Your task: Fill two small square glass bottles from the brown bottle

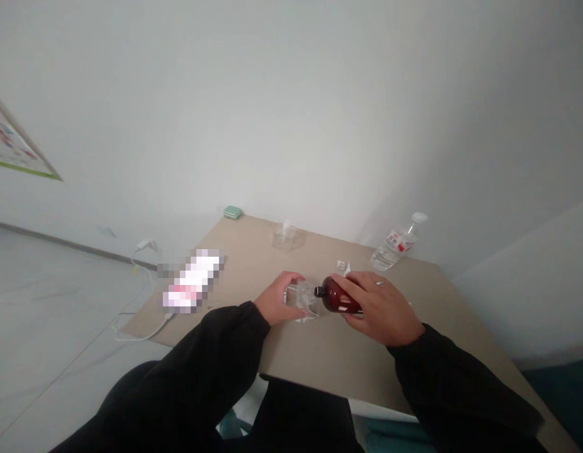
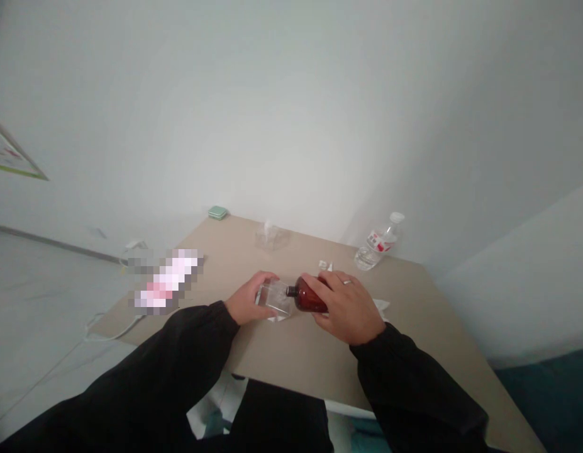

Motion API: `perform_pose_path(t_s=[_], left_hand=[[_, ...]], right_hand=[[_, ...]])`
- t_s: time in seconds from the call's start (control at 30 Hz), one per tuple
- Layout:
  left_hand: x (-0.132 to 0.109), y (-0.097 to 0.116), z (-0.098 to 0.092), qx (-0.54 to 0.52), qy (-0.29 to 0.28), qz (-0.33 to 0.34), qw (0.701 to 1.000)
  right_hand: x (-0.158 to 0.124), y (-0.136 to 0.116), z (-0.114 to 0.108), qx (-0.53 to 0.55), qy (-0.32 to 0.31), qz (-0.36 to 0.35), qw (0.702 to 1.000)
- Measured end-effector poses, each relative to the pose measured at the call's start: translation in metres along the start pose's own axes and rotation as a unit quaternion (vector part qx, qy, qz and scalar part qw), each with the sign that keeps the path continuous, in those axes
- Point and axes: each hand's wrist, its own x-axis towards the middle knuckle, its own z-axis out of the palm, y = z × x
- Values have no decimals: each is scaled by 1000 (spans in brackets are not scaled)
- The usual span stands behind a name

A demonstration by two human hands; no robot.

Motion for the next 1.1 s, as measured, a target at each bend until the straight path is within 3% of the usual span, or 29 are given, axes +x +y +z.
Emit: perform_pose_path(t_s=[1.1], left_hand=[[0, -2, 1, -2, 1, 8, 1000]], right_hand=[[1, -2, -2, -15, -2, 0, 1000]])
